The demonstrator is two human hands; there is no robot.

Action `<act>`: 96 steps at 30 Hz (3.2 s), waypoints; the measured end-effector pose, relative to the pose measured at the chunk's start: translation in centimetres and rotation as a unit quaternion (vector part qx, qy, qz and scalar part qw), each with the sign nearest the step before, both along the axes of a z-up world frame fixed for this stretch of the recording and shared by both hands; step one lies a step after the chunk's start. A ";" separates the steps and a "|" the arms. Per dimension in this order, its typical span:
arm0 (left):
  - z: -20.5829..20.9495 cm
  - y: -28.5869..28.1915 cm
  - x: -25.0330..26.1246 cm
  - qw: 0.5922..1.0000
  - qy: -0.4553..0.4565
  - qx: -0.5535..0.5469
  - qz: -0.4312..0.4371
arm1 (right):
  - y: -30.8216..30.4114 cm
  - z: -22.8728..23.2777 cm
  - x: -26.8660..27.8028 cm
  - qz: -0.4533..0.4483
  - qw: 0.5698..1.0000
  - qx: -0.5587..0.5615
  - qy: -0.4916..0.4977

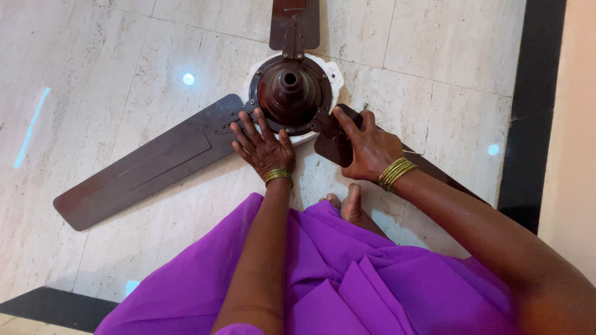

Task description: The person uses a screwdriver to loosen and remove screws from the fan blade mounting brackets. They detach one fan blade from the motor housing and place it on the floor, then continue removing screws from the remaining blades.

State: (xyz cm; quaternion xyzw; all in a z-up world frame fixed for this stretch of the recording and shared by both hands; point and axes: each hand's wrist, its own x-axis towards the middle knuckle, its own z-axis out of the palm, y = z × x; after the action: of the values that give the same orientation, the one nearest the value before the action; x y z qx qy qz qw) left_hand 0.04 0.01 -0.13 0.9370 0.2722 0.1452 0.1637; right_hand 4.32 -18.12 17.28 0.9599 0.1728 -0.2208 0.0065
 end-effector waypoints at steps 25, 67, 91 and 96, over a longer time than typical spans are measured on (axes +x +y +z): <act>-0.3 0.0 0.0 1.000 0.000 0.007 -0.002 | -3.5 4.2 -1.9 0.446 0.871 0.111 -0.174; 0.7 0.0 -0.2 1.000 0.011 -0.010 -0.005 | -28.2 -6.8 2.7 0.359 0.810 -0.459 0.059; 0.5 -0.1 -0.1 1.000 0.007 -0.011 -0.001 | -22.6 -5.4 2.3 0.166 0.942 -0.293 -0.004; 0.6 -0.1 -0.1 1.000 0.005 -0.012 0.001 | -16.2 -7.1 2.0 0.126 0.983 -0.031 -0.127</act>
State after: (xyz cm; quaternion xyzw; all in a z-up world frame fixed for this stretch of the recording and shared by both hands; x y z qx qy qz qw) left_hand -0.07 -0.09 0.47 0.9355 0.2756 0.1371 0.1734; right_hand 6.29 -34.32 10.22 0.9499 0.2835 -0.1001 0.0858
